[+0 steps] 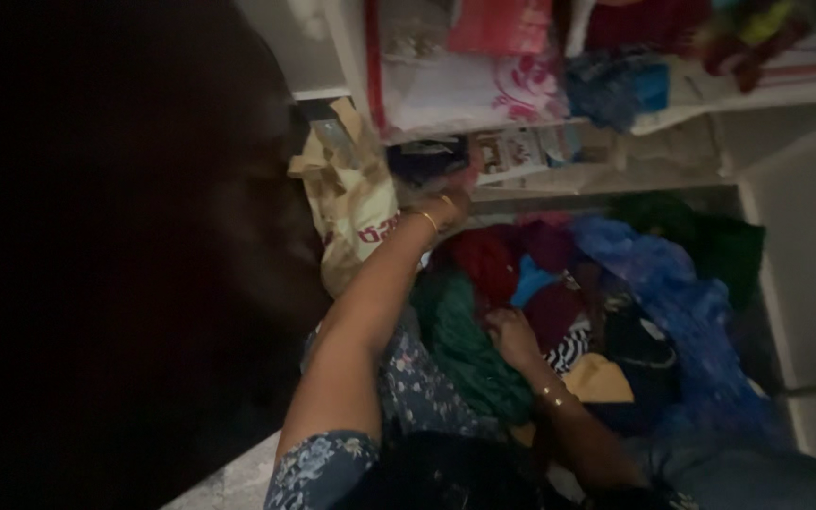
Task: The person sits on the floor and folds various garments one by one, including a purple shirt, a red patterned cloth, a maroon top, a red lace scarf, a blue floral cloth, a brown cloth, and a yellow cloth. Each item is unfolded, smoothed, and folded into a compact shape before being placed on a growing stack.
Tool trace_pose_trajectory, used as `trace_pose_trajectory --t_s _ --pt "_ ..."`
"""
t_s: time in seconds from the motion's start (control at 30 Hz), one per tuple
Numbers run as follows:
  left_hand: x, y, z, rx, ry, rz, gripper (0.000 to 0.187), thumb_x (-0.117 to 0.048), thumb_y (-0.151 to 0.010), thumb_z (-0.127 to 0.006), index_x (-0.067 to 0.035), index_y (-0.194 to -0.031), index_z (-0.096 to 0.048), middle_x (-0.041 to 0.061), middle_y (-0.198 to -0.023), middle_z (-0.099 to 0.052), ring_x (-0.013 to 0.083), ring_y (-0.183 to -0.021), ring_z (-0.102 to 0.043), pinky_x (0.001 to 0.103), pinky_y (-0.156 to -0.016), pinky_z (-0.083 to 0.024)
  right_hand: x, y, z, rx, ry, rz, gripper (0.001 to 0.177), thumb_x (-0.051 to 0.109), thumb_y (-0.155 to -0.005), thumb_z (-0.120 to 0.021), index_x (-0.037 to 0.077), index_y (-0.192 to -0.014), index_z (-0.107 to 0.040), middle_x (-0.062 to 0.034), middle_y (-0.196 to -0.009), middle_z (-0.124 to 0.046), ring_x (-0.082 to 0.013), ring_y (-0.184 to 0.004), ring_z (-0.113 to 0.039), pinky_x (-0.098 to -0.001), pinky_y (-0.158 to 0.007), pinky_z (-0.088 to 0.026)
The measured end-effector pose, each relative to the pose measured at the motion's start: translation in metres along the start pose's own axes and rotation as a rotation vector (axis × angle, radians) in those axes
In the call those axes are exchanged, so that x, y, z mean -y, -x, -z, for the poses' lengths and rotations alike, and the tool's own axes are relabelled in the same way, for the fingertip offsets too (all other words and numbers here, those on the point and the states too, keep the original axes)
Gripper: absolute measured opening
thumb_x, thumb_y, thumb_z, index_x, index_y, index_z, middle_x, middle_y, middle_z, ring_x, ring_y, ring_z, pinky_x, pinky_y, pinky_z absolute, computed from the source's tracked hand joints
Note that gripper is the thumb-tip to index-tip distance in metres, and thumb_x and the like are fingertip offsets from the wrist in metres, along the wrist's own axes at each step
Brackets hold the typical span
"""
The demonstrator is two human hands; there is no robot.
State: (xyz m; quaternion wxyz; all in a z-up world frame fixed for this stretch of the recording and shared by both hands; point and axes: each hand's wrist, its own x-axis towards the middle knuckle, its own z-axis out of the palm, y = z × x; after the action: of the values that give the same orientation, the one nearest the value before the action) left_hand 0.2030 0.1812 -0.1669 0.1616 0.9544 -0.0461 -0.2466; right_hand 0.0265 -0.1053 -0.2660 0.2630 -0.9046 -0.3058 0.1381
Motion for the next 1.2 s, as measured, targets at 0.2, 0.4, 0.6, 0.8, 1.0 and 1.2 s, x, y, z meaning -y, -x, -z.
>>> trace_pose_trajectory --t_s 0.2,0.4,0.6,0.8,1.0,1.2 --pt "-0.094 0.037 0.021 -0.03 0.038 -0.23 0.034 -0.024 -0.085 -0.064 -0.012 -0.115 -0.076 0.019 -0.118 -0.071 0.0377 -0.109 -0.068 0.047 -0.095 -0.052 -0.029 0.042 0.027 -0.18 -0.307 -0.204 0.038 0.015 -0.093 -0.067 -0.001 -0.128 -0.067 -0.0201 -0.129 -0.068 -0.0353 -0.122 -0.064 -0.0422 -0.106 -0.049" --pt "-0.164 0.088 0.044 -0.123 -0.037 -0.32 0.032 -0.024 -0.092 -0.062 -0.01 -0.118 -0.074 0.02 -0.123 -0.07 0.0385 -0.113 -0.066 0.048 -0.098 -0.051 -0.042 0.082 0.143 -0.544 -0.766 -0.434 0.038 0.025 -0.099 -0.07 -0.004 -0.124 -0.069 -0.0118 -0.116 -0.073 -0.0187 -0.102 -0.066 -0.0306 -0.092 -0.051" --pt "-0.24 0.128 -0.003 0.014 0.088 -0.579 0.051 -0.03 -0.081 -0.073 -0.018 -0.13 -0.071 0.014 -0.13 -0.072 0.0332 -0.12 -0.067 0.043 -0.104 -0.052 0.028 0.131 0.254 -0.717 -1.071 -0.28 0.024 0.014 -0.103 -0.066 -0.001 -0.122 -0.068 -0.008 -0.112 -0.072 -0.0163 -0.1 -0.067 -0.0284 -0.089 -0.054" --pt "-0.266 0.121 -0.062 0.151 0.34 -0.673 0.068 -0.023 -0.077 -0.074 -0.004 -0.14 -0.055 0.022 -0.131 -0.064 0.0383 -0.105 -0.065 0.045 -0.084 -0.052 0.078 0.17 0.323 -0.855 -1.262 -0.067 0.018 0.006 -0.105 -0.065 -0.001 -0.122 -0.067 -0.0083 -0.115 -0.072 -0.0184 -0.104 -0.068 -0.0304 -0.096 -0.056" --pt "-0.268 0.111 0.015 0.14 1.235 -0.394 0.048 -0.016 -0.101 -0.059 0.008 -0.14 -0.044 0.027 -0.114 -0.065 0.0393 -0.061 -0.072 0.049 -0.046 -0.06 0.084 0.181 0.338 -0.961 -1.001 0.022 0.049 0.003 -0.099 -0.071 0.005 -0.143 -0.05 -0.0103 -0.139 -0.061 -0.0204 -0.129 -0.059 -0.0326 -0.113 -0.052" --pt "-0.23 0.138 0.066 0.194 1.931 -0.676 0.034 -0.013 -0.104 -0.058 0.008 -0.13 -0.053 0.021 -0.108 -0.064 0.0355 -0.074 -0.072 0.056 -0.061 -0.065 0.03 0.139 0.21 -0.286 -0.736 -0.227 0.107 0.013 -0.068 -0.09 -0.001 -0.16 -0.036 -0.0168 -0.159 -0.051 -0.0292 -0.144 -0.05 -0.0386 -0.119 -0.039"
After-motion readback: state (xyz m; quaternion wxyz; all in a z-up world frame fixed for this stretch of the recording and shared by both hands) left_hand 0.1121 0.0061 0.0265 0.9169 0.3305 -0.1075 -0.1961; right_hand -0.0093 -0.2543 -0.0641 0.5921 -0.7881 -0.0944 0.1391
